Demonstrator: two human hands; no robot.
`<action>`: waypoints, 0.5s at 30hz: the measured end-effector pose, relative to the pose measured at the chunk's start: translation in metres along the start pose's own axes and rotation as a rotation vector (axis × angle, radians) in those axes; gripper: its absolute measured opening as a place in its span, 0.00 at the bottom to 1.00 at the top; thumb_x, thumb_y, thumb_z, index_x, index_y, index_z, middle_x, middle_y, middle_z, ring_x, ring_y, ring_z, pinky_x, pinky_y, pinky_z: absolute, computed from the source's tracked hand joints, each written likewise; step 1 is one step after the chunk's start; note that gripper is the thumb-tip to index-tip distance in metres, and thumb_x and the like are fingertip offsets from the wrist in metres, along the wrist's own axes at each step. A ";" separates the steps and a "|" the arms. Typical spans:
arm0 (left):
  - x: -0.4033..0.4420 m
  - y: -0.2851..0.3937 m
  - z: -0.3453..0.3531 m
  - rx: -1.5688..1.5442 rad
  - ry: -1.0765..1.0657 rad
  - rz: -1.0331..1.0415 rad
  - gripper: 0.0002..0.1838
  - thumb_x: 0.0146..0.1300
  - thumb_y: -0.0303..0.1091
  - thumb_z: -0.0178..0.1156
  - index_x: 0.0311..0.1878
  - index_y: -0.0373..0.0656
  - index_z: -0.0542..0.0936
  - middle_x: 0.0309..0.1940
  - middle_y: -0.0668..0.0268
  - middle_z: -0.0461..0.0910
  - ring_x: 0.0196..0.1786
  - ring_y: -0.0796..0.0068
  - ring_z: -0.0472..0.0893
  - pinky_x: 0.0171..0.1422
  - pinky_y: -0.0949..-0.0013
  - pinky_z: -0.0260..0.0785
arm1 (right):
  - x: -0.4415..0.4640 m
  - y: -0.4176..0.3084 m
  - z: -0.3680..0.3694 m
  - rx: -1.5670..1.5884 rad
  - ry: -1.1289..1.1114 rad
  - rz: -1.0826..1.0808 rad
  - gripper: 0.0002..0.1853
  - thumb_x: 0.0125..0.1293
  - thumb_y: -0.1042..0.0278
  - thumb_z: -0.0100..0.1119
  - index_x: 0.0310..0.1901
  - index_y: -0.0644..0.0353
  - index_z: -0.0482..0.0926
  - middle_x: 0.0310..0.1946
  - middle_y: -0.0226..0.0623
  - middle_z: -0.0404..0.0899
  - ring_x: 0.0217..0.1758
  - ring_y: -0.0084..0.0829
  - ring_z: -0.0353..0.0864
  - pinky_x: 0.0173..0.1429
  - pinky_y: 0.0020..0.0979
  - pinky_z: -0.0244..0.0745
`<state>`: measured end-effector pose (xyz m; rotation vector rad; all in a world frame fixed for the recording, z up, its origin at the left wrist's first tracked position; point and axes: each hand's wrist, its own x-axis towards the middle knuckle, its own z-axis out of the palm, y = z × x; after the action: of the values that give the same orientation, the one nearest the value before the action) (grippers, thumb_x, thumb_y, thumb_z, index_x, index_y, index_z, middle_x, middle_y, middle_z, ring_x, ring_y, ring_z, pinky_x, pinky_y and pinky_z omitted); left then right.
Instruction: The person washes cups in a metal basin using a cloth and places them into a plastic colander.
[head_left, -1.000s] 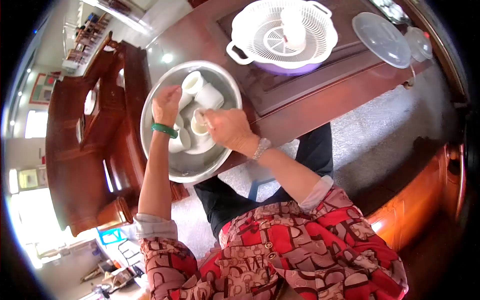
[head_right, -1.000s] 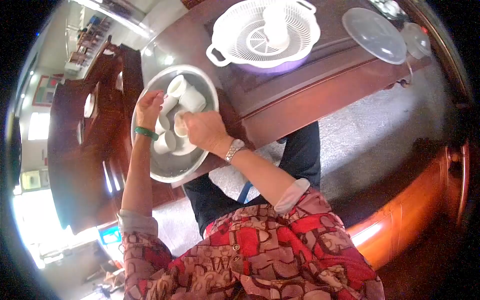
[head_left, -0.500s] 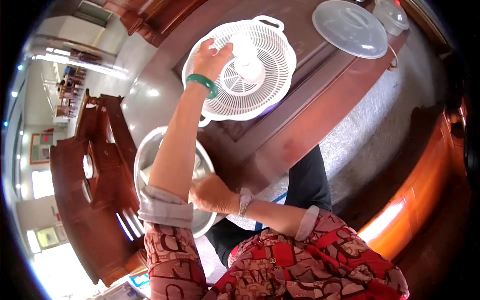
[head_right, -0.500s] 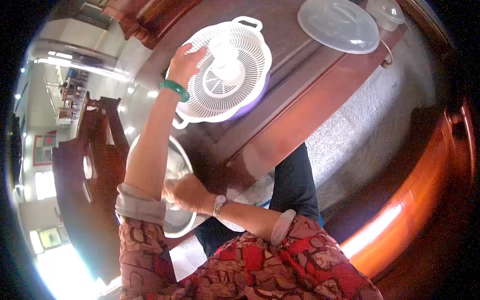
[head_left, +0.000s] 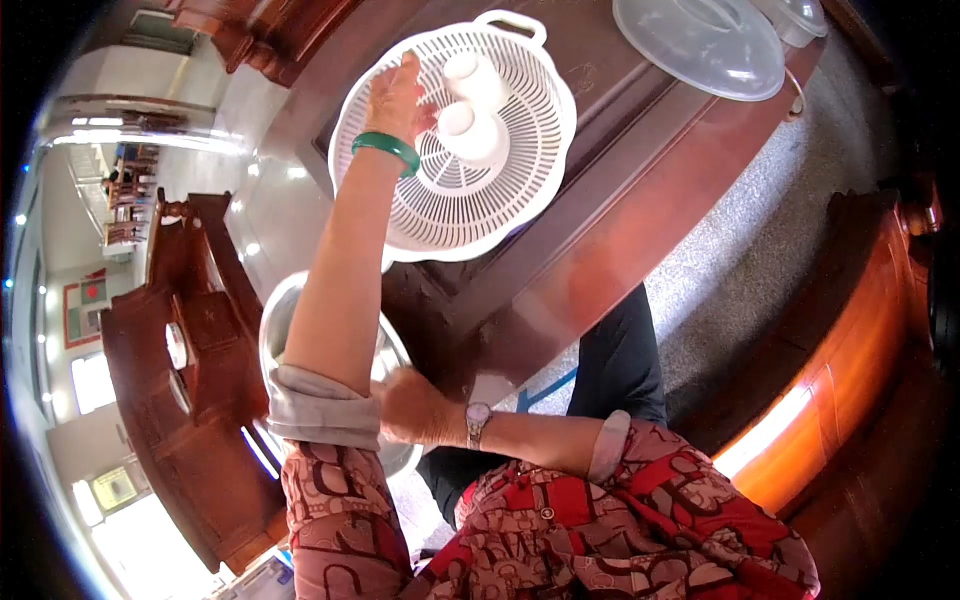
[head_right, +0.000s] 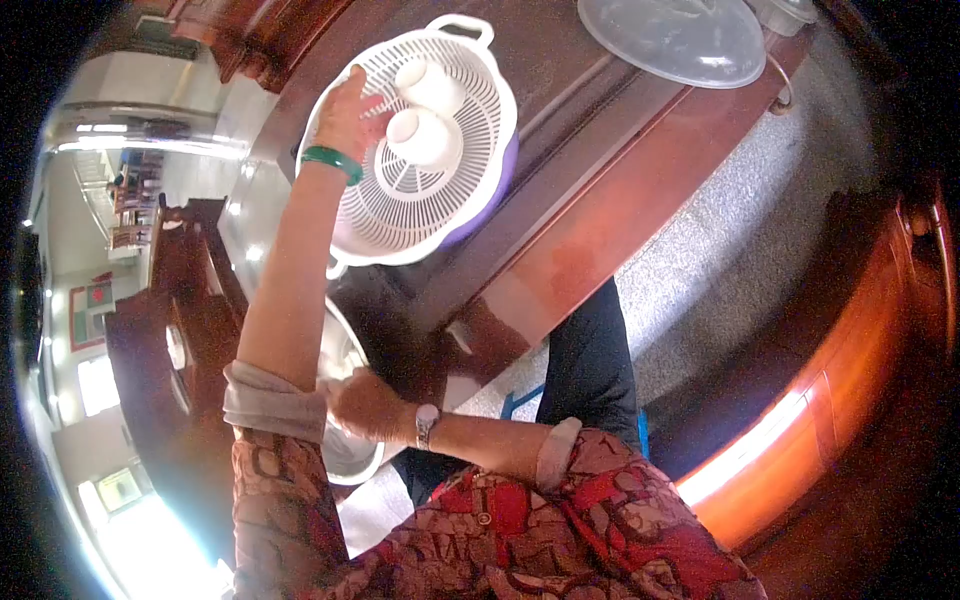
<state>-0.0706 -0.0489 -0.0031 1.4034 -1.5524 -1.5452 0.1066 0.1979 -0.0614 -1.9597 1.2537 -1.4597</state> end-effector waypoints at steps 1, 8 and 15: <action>-0.005 0.000 -0.009 -0.024 -0.016 0.030 0.35 0.65 0.53 0.54 0.66 0.38 0.60 0.56 0.45 0.69 0.44 0.56 0.79 0.47 0.56 0.76 | 0.002 -0.002 -0.003 -0.022 0.054 0.002 0.06 0.54 0.68 0.56 0.30 0.60 0.72 0.15 0.37 0.70 0.15 0.36 0.72 0.20 0.38 0.65; -0.054 -0.016 -0.131 -0.029 -0.143 0.342 0.11 0.61 0.33 0.62 0.45 0.41 0.78 0.34 0.68 0.79 0.31 0.78 0.77 0.31 0.77 0.69 | 0.017 -0.013 -0.016 0.118 0.157 0.048 0.08 0.59 0.65 0.58 0.39 0.55 0.76 0.20 0.36 0.76 0.19 0.35 0.78 0.23 0.34 0.73; -0.168 -0.078 -0.237 0.375 0.310 0.356 0.13 0.59 0.38 0.62 0.41 0.38 0.83 0.27 0.67 0.82 0.29 0.82 0.79 0.34 0.75 0.71 | 0.012 -0.009 -0.016 0.175 0.322 0.177 0.13 0.61 0.69 0.57 0.45 0.65 0.77 0.25 0.48 0.81 0.26 0.34 0.84 0.30 0.31 0.77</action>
<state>0.2196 0.0280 0.0200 1.3806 -1.8295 -0.8159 0.0966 0.1955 -0.0426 -1.5030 1.3382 -1.7739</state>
